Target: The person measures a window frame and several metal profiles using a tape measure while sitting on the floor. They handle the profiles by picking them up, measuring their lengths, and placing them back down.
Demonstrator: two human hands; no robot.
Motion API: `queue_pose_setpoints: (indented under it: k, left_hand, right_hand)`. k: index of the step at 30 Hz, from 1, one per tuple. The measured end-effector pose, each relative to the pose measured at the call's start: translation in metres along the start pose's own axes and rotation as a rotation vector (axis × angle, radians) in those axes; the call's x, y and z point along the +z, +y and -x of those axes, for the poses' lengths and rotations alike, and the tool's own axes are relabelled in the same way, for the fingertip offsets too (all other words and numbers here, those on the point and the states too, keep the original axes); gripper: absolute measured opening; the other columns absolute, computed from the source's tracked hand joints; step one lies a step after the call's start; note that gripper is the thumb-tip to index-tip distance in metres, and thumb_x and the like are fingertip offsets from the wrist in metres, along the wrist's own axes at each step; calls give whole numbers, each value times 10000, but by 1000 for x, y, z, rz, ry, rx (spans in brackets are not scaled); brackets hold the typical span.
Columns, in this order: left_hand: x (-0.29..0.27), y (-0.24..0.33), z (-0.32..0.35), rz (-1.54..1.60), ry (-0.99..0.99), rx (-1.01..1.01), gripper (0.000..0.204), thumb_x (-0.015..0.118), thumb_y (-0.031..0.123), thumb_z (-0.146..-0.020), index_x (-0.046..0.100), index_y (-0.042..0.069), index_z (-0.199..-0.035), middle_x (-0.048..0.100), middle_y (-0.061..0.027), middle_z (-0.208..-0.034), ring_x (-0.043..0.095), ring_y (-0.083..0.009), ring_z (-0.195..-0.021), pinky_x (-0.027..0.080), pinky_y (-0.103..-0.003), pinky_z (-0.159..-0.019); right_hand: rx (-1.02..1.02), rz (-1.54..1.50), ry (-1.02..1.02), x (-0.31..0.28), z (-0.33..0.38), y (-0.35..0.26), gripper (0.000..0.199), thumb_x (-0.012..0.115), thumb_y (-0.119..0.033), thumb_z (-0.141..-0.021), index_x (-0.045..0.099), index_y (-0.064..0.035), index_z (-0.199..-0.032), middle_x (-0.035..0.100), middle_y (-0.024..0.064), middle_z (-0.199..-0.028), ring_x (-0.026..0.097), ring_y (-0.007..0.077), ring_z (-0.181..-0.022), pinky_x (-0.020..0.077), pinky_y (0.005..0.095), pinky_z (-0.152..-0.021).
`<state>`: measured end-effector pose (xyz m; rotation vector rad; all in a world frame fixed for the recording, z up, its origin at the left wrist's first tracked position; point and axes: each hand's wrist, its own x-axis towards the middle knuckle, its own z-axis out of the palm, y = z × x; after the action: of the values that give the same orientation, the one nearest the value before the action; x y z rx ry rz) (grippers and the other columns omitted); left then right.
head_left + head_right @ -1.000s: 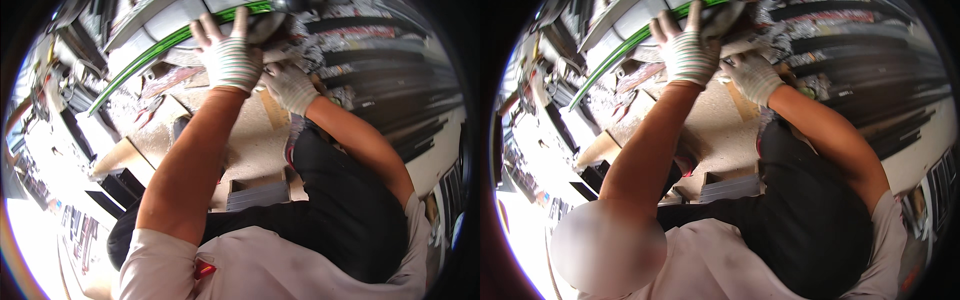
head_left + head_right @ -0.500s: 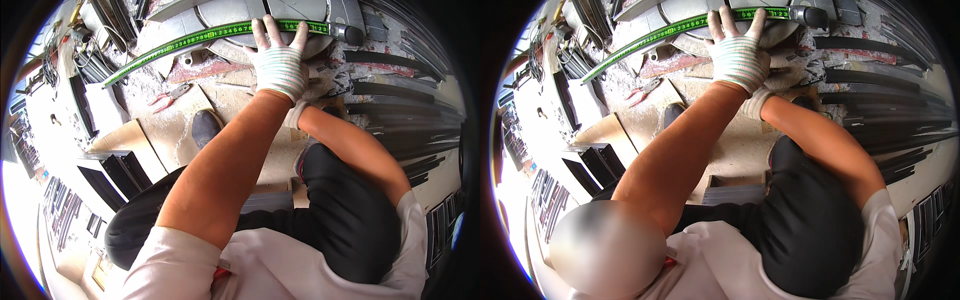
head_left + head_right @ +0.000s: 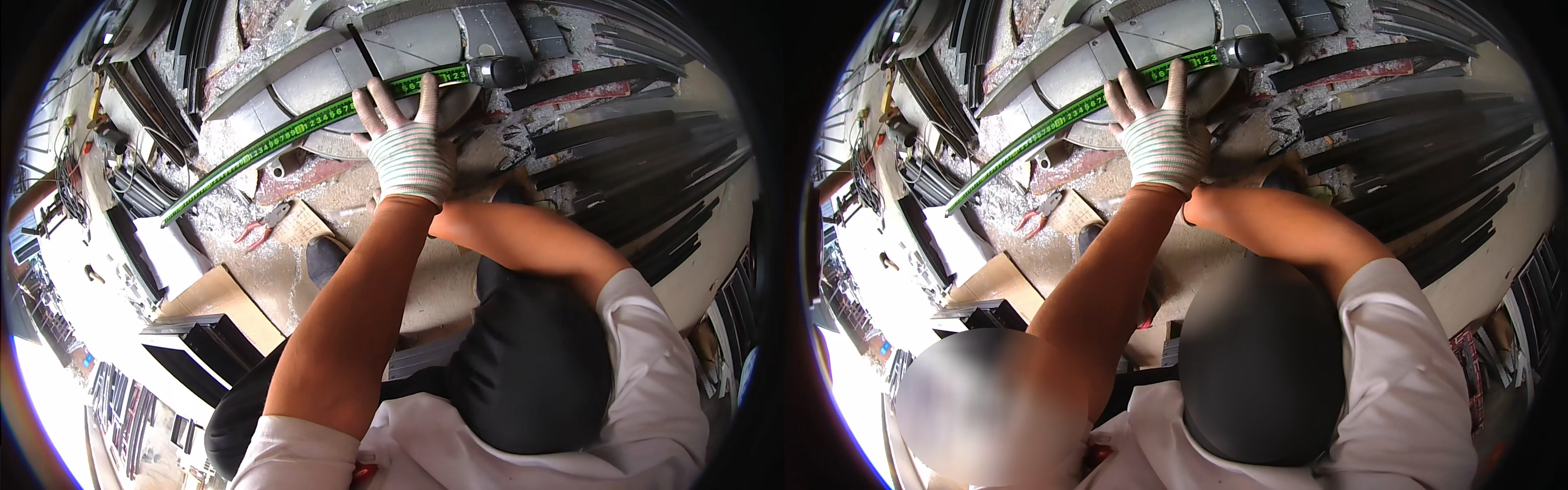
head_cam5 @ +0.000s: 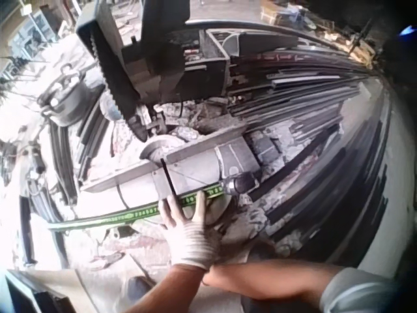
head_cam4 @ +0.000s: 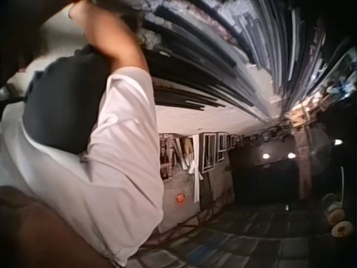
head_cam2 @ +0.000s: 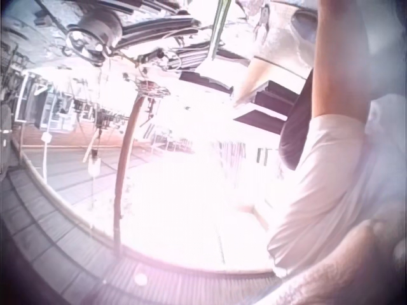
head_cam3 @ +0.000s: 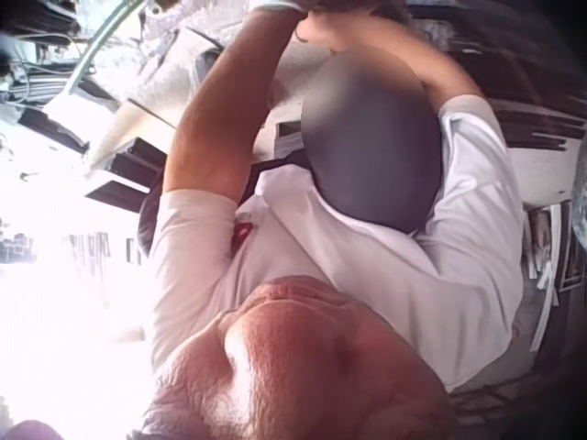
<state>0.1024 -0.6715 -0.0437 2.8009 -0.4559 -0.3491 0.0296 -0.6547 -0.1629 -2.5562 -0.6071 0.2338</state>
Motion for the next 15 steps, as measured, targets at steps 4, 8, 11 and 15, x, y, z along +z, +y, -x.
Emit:
queue_pose_setpoints:
  k: [4,8,11,15]
  left_hand:
    - [0,1,0,-8,-9,-7,892,699,156,-689,408,331,-1515,186,-353,-1563,109,-612,-1447,289,-790,-1031]
    - [0,1,0,-26,4,-7,911,701,158,-687,395,330,-1527,172,-352,-1569,102,-606,-1452,279,-781,-1045]
    - [0,0,1,-28,7,-6,903,714,176,-703,388,331,-1532,170,-354,-1569,89,-606,-1456,277,-785,-1047]
    - [-1,1,2,-21,-12,2,907,725,189,-712,374,324,-1539,165,-366,-1570,74,-611,-1458,272,-792,-1046]
  right_hand:
    - [-24,-47,28,-5,6,-2,294,578,-166,-915,690,-64,-1167,714,130,-1106,656,269,-1077,529,431,-875]
    - [-67,-124,60,-22,34,-1,293,575,-165,-922,689,-66,-1173,718,128,-1098,658,269,-1075,529,433,-872]
    - [-65,-175,56,-35,58,3,292,573,-164,-927,687,-67,-1178,720,127,-1092,660,268,-1074,529,435,-870]
    - [14,-106,-285,-68,97,24,296,603,-184,-926,677,-77,-1192,724,128,-1051,679,268,-1021,533,442,-857]
